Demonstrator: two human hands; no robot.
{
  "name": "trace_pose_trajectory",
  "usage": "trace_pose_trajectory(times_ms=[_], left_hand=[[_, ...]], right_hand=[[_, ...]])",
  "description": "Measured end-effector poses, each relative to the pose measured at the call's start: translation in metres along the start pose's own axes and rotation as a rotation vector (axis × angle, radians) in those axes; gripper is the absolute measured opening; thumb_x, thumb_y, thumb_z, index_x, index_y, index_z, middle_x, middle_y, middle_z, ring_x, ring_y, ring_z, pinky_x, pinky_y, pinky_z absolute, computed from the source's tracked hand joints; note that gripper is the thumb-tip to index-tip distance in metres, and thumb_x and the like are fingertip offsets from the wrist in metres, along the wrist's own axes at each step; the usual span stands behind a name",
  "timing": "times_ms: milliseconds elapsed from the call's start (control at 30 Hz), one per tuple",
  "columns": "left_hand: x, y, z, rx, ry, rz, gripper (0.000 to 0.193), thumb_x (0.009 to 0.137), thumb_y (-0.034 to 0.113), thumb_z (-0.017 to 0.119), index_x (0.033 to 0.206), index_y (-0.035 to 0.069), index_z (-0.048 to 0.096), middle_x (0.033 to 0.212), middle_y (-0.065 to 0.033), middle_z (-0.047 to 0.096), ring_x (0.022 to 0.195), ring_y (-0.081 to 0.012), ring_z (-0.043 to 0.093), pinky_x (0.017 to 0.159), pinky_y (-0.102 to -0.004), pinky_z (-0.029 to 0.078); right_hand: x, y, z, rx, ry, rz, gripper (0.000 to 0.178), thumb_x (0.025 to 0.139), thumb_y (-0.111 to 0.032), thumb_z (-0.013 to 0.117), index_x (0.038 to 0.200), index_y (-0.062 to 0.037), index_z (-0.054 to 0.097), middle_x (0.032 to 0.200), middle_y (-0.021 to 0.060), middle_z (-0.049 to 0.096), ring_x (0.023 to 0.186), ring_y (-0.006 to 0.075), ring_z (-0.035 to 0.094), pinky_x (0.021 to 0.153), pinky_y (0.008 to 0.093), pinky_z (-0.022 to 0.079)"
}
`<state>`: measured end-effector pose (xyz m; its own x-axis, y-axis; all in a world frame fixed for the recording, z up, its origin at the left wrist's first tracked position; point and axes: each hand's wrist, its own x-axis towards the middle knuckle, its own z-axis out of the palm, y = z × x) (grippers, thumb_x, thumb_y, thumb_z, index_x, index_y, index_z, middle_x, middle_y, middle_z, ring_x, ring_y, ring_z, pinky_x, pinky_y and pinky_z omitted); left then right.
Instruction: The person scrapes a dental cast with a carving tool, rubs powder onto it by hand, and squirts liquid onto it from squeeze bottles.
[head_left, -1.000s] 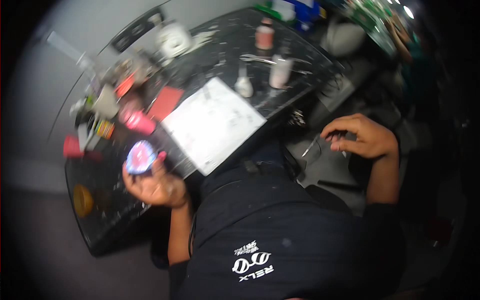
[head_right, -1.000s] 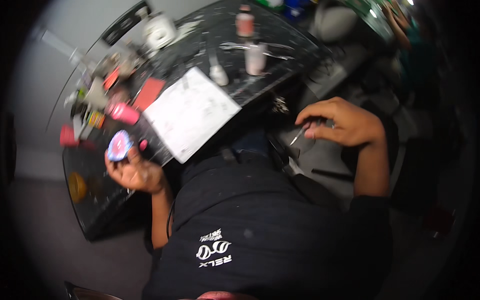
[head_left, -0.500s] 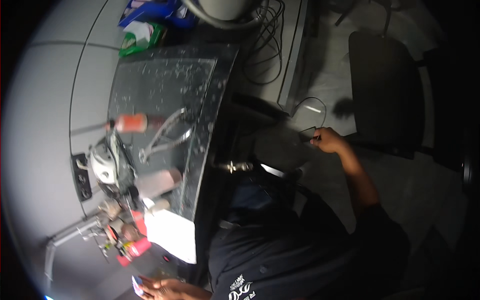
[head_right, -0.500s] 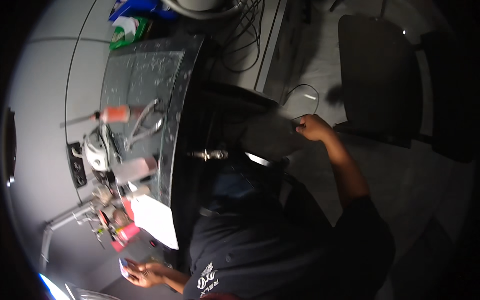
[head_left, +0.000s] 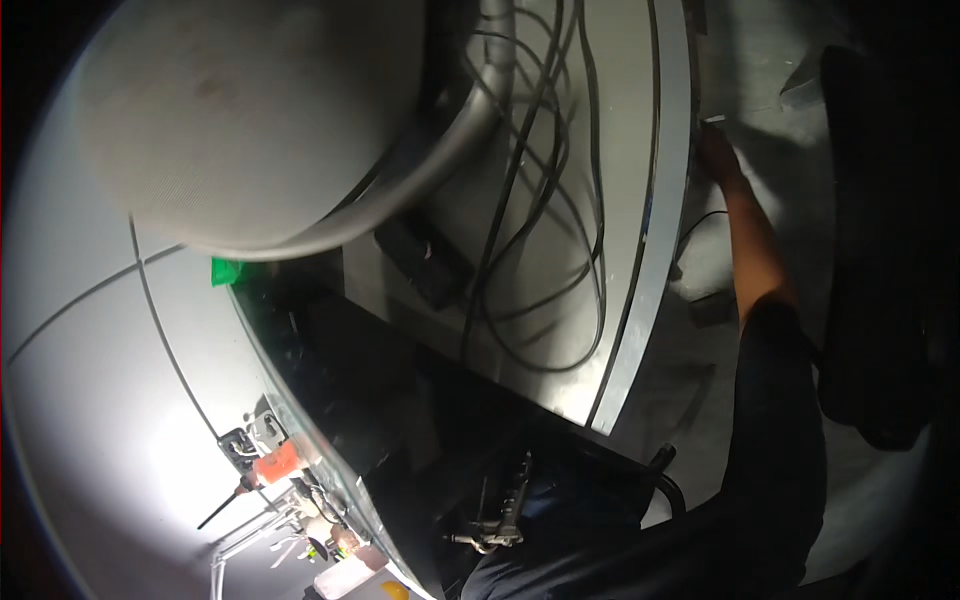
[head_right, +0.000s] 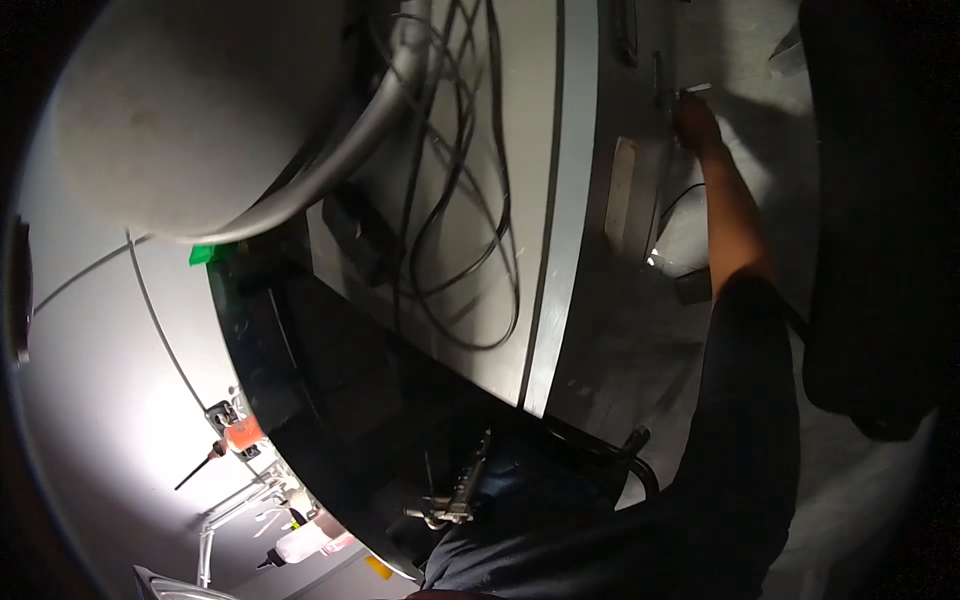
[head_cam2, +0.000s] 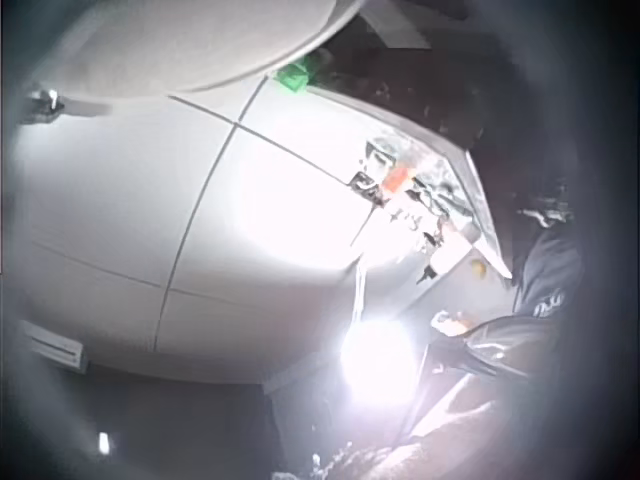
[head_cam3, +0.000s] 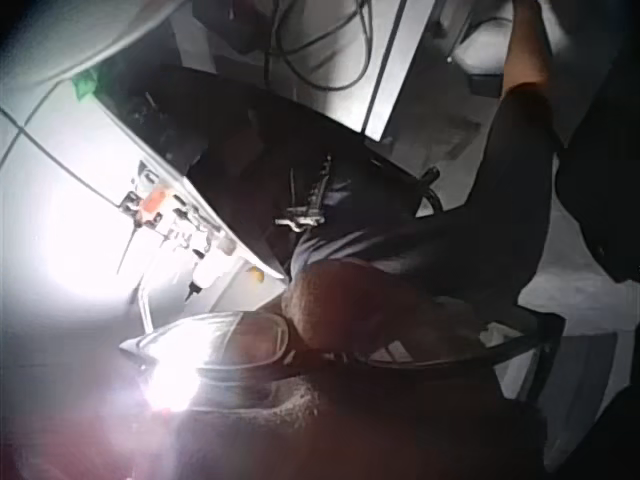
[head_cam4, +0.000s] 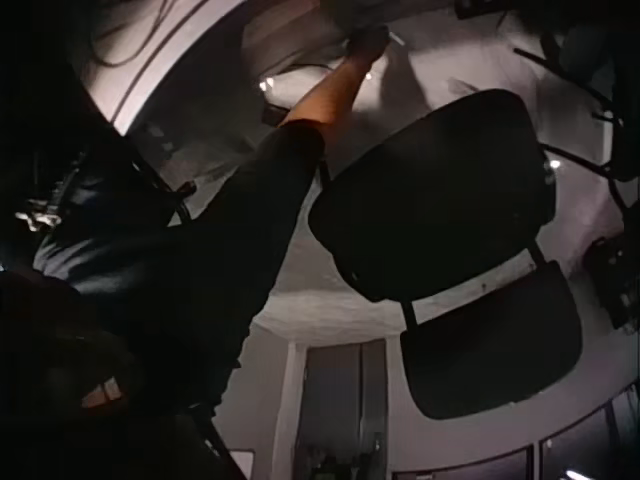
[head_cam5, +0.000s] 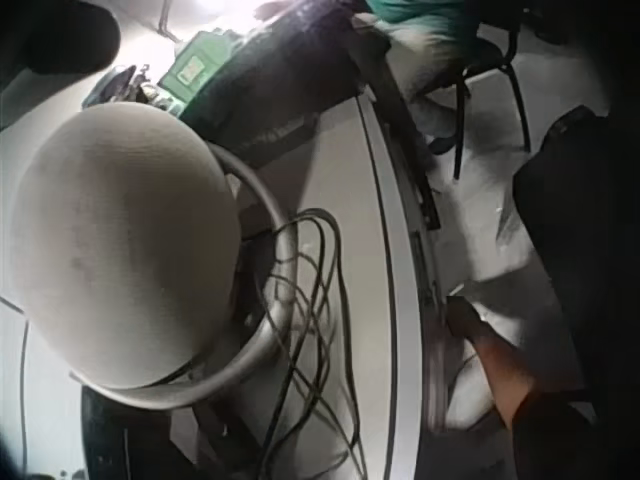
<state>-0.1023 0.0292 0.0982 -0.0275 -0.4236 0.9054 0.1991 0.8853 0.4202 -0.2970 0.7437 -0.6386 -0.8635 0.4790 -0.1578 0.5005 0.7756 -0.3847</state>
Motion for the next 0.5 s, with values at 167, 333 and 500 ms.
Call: trace_pose_trajectory(times_ms=[167, 333, 500], left_hand=[[-0.012, 0.014, 0.022, -0.018, 0.05, -0.041, 0.029, 0.096, 0.015, 0.063, 0.107, -0.012, 0.061, 0.107, -0.0179, 0.063, 0.1, -0.0271, 0.063, 0.097, -0.0368, 0.055], [-0.01, 0.037, 0.029, -0.017, 0.059, -0.051, 0.028, 0.095, 0.015, 0.064, 0.106, -0.011, 0.061, 0.105, -0.0172, 0.062, 0.099, -0.0266, 0.063, 0.097, -0.0358, 0.055], [-0.016, 0.07, 0.015, -0.057, 0.146, 0.002, 0.028, 0.095, 0.015, 0.064, 0.105, -0.011, 0.062, 0.103, -0.0165, 0.062, 0.099, -0.026, 0.063, 0.096, -0.0348, 0.056]], right_hand=[[0.019, 0.083, 0.054, -0.134, 0.157, -0.141, 0.048, 0.091, -0.011, 0.051, 0.136, 0.0071, 0.046, 0.14, 0.0247, 0.049, 0.131, 0.0402, 0.046, 0.107, 0.0448, 0.041], [-0.013, 0.122, 0.088, -0.265, -0.03, 0.191, 0.06, 0.088, -0.008, 0.052, 0.147, -0.0062, 0.039, 0.155, 0.0133, 0.038, 0.132, 0.0308, 0.048, 0.102, 0.0452, 0.045], [0.013, 0.072, 0.063, -0.368, 0.397, 0.011, 0.057, 0.086, -0.005, 0.051, 0.142, -0.0087, 0.044, 0.156, 0.0121, 0.033, 0.129, 0.0308, 0.05, 0.093, 0.0468, 0.049]])
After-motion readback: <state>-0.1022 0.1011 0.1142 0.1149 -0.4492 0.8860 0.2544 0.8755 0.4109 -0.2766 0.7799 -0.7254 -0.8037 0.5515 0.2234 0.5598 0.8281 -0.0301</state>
